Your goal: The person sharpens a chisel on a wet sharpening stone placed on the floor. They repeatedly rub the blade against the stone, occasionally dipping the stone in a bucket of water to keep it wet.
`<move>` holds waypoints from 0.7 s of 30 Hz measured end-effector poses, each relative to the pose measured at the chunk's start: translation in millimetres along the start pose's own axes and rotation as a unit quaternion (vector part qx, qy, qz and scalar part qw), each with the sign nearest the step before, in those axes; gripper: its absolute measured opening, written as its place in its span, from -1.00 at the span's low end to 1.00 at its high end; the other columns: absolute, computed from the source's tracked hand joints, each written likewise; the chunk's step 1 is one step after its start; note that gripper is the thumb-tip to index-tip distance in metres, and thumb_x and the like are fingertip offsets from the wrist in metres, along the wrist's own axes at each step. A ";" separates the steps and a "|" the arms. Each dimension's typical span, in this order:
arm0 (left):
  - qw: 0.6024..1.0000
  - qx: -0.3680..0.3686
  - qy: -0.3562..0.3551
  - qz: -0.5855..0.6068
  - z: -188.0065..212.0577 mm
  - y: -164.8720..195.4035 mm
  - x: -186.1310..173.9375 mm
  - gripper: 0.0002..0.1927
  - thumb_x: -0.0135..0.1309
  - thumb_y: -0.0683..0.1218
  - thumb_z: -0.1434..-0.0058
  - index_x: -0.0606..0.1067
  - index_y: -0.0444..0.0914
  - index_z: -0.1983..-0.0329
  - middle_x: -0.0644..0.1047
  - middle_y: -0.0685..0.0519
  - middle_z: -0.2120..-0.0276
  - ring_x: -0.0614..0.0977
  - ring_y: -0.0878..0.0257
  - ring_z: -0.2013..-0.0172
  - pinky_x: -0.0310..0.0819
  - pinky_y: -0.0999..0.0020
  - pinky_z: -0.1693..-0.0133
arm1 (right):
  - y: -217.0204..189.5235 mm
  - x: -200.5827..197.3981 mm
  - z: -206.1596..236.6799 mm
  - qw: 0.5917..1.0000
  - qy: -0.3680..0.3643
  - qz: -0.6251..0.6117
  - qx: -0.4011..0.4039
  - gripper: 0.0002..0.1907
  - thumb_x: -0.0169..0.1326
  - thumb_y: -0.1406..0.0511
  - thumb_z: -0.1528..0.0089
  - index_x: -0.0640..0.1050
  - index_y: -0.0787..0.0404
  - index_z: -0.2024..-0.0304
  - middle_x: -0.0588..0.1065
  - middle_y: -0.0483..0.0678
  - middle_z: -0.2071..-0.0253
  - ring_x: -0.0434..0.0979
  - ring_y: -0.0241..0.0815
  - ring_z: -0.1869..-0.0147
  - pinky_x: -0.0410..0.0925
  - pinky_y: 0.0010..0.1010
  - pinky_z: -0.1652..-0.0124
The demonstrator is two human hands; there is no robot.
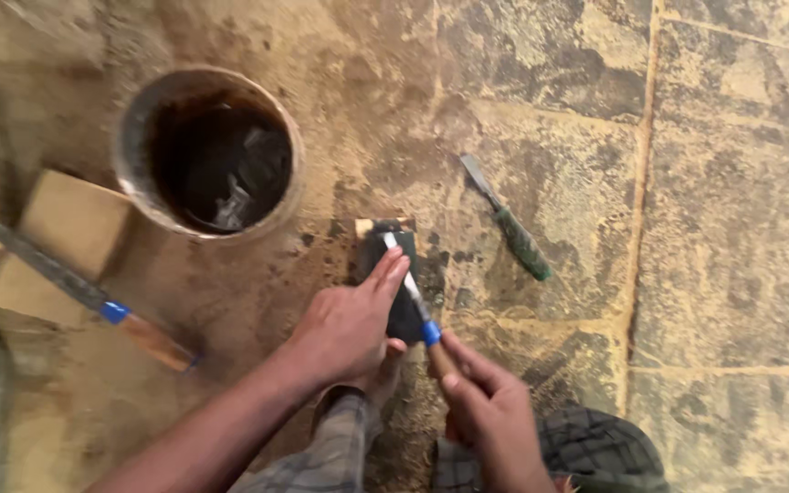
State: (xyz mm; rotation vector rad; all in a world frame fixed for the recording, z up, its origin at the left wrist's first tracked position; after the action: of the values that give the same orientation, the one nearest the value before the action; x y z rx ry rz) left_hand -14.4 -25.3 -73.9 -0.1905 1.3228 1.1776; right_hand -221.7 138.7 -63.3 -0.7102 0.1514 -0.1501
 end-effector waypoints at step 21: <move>0.946 -0.063 -0.311 0.064 26.6 21.7 -21.6 0.00 -0.07 -0.22 -0.16 -0.28 -0.04 -0.58 -0.13 0.14 -0.57 0.50 0.20 0.47 0.43 0.34 0.47 | 30.2 -2.1 30.2 0.989 -0.035 0.058 -0.131 -0.43 0.15 0.16 -0.32 0.47 0.35 -0.28 0.57 0.19 -0.17 0.61 -0.10 -0.20 0.46 -0.41 -0.10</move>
State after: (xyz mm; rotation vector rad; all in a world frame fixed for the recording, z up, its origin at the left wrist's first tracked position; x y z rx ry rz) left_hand -9.2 -8.6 -37.3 0.1716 0.7106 1.2930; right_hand -215.5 180.9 -60.4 -0.9649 0.1456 0.0071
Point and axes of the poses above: each hand's wrist, its own z-axis away from the middle knuckle, its own x-axis out of the palm, y = z × x, the point moved 1 cm from there along -z, towards the middle knuckle
